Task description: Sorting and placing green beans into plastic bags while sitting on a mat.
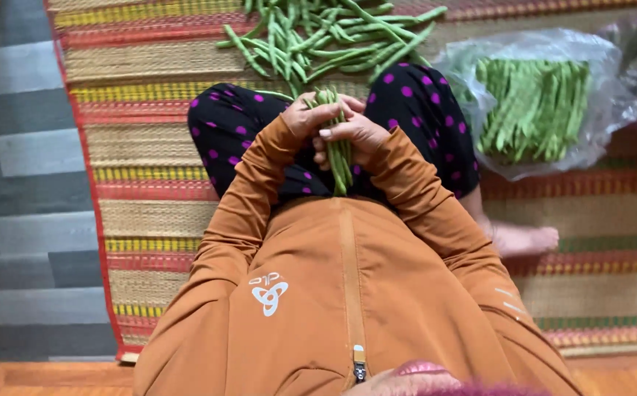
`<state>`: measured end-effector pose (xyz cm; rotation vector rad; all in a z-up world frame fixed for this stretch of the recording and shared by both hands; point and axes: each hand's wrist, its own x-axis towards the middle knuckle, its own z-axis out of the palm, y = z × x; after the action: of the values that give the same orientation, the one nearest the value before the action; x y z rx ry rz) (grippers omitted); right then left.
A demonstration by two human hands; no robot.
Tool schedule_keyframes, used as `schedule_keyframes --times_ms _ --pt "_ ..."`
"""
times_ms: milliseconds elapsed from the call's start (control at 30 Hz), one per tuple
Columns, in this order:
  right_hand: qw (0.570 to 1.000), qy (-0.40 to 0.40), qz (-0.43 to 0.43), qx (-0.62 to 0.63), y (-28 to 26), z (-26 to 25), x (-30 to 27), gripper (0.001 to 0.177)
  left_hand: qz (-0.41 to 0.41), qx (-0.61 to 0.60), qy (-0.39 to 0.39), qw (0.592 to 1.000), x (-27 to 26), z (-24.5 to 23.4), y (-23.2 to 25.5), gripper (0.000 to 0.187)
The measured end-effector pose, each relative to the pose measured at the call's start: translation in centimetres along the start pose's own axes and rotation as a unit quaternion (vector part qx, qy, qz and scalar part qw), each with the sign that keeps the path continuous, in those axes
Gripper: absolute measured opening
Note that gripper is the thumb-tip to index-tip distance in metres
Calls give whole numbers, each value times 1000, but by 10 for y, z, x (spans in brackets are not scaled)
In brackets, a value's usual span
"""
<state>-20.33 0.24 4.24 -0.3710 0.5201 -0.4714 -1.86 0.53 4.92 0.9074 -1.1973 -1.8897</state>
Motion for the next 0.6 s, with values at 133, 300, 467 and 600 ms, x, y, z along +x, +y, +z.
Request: schedule_keyframes --times_ms 133,300,467,600 --pt "999 9 -28 -28 27 1 -25 31 47 -54 94 993 10 21 -3 19" --pt "980 23 -49 -191 -10 31 -66 9 187 -108 -26 976 10 39 11 21" --pt "919 81 -170 -346 -69 4 -164 18 133 -121 -110 978 23 42 6 58" --pt "808 361 -154 -439 -89 -63 -250 11 89 -131 -52 986 40 44 -40 49"
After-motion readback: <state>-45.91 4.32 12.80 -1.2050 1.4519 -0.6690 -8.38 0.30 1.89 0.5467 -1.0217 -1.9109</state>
